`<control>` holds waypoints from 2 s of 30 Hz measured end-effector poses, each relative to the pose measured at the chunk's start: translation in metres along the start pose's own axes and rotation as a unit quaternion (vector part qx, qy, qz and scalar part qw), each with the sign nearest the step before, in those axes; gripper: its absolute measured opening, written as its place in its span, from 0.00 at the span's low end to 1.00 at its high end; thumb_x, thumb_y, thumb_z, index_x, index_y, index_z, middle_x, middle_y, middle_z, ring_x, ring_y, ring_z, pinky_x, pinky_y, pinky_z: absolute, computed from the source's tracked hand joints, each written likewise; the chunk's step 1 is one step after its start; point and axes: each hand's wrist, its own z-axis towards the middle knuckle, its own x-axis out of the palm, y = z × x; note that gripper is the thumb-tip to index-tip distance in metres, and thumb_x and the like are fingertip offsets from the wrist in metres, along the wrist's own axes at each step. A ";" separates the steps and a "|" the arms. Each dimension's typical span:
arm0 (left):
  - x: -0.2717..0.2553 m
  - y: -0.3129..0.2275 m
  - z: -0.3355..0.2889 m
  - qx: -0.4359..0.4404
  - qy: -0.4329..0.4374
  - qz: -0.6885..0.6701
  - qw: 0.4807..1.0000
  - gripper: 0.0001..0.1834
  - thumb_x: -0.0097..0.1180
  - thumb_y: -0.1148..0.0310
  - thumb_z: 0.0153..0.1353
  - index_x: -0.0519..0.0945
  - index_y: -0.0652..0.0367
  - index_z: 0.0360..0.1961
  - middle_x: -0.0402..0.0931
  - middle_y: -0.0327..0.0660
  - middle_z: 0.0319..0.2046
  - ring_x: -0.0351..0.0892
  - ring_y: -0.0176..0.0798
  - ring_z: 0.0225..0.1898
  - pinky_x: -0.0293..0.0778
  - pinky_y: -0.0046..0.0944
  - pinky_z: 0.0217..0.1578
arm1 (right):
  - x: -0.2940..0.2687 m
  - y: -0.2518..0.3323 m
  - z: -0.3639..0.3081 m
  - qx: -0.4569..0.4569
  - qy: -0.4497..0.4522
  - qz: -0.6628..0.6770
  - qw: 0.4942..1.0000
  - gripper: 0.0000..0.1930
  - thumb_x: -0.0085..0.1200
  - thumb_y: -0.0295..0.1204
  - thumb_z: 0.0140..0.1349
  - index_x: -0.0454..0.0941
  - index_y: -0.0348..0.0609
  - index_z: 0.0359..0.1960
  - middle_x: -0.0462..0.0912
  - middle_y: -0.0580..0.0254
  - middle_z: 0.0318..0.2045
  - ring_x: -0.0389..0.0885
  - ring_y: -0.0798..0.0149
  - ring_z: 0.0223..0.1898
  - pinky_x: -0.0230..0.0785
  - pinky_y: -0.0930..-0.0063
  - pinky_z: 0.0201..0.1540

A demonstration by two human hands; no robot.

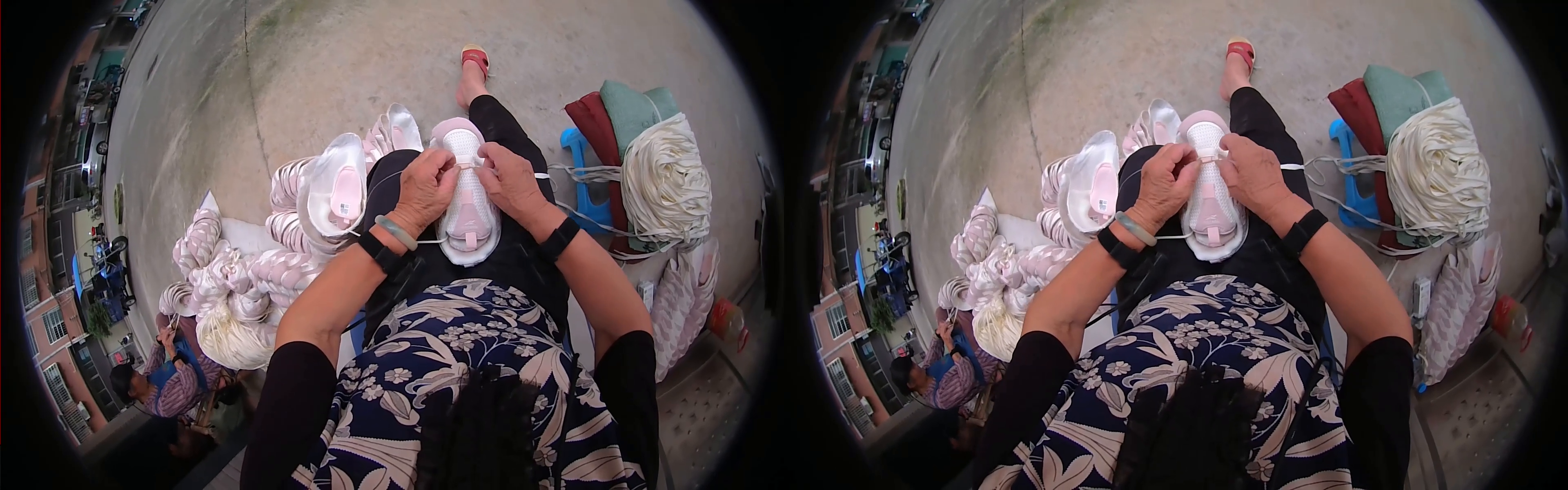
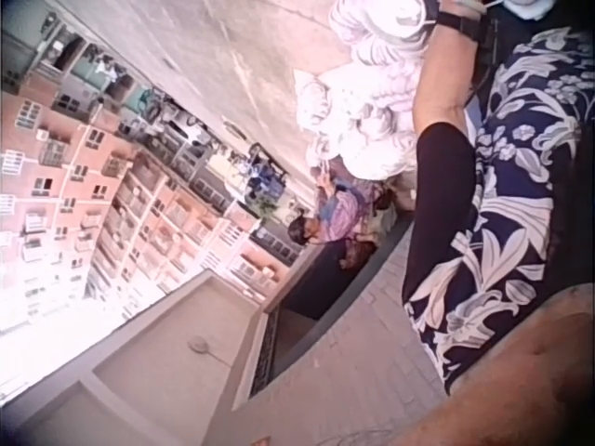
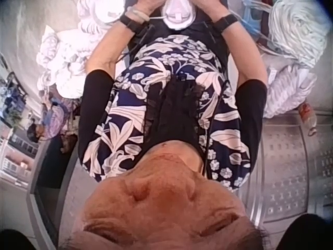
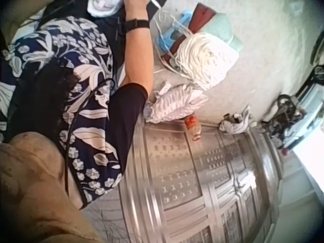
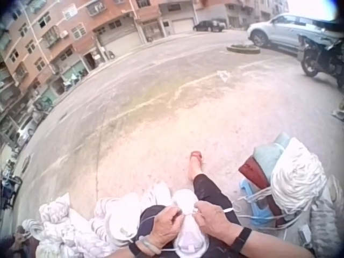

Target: Lacing white and pink athletic shoes by hand while sitting outdoors.

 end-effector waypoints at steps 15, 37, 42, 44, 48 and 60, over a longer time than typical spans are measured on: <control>-0.005 -0.005 -0.008 -0.031 0.010 -0.019 0.999 0.08 0.58 0.75 0.47 0.74 0.64 0.30 0.71 0.40 0.22 0.69 0.30 0.22 0.68 0.29 0.25 | 0.016 -0.004 0.003 0.077 -0.001 0.023 0.997 0.08 0.50 0.30 0.53 0.74 0.38 0.28 0.78 0.52 0.24 0.77 0.50 0.30 0.68 0.64 0.34; 0.003 -0.001 -0.006 0.002 -0.018 -0.019 1.000 0.06 0.56 0.75 0.49 0.73 0.63 0.29 0.72 0.43 0.21 0.70 0.34 0.21 0.68 0.32 0.25 | 0.011 -0.006 0.011 0.086 0.094 0.080 0.989 0.07 0.51 0.30 0.52 0.76 0.38 0.27 0.77 0.51 0.22 0.76 0.57 0.25 0.67 0.67 0.32; 0.008 0.001 -0.002 -0.010 -0.017 -0.005 1.000 0.04 0.54 0.75 0.52 0.72 0.63 0.28 0.71 0.45 0.19 0.70 0.35 0.21 0.68 0.33 0.25 | 0.006 -0.008 0.015 0.099 0.130 0.122 0.979 0.08 0.50 0.30 0.52 0.75 0.38 0.26 0.76 0.53 0.21 0.76 0.57 0.24 0.67 0.68 0.31; 0.009 0.000 -0.001 -0.005 -0.024 0.003 1.000 0.04 0.53 0.75 0.52 0.71 0.63 0.27 0.70 0.46 0.19 0.70 0.35 0.21 0.67 0.33 0.24 | 0.004 -0.008 0.014 0.097 0.124 0.121 0.980 0.08 0.50 0.30 0.53 0.75 0.38 0.27 0.76 0.53 0.20 0.75 0.58 0.24 0.66 0.69 0.30; -0.006 0.009 -0.005 -0.045 -0.046 -0.011 0.998 0.04 0.51 0.74 0.56 0.70 0.62 0.27 0.69 0.40 0.17 0.67 0.31 0.19 0.66 0.32 0.22 | -0.008 -0.010 0.003 0.131 0.122 0.154 0.972 0.07 0.49 0.27 0.54 0.73 0.37 0.32 0.75 0.59 0.22 0.74 0.64 0.25 0.67 0.73 0.31; -0.234 0.079 -0.110 -0.242 -0.124 0.476 0.836 0.07 0.48 0.70 0.55 0.70 0.62 0.25 0.72 0.50 0.23 0.72 0.57 0.29 0.68 0.49 0.30 | -0.002 -0.020 -0.013 -0.125 0.001 -0.080 0.989 0.16 0.47 0.20 0.48 0.68 0.42 0.42 0.74 0.51 0.32 0.75 0.48 0.34 0.68 0.59 0.38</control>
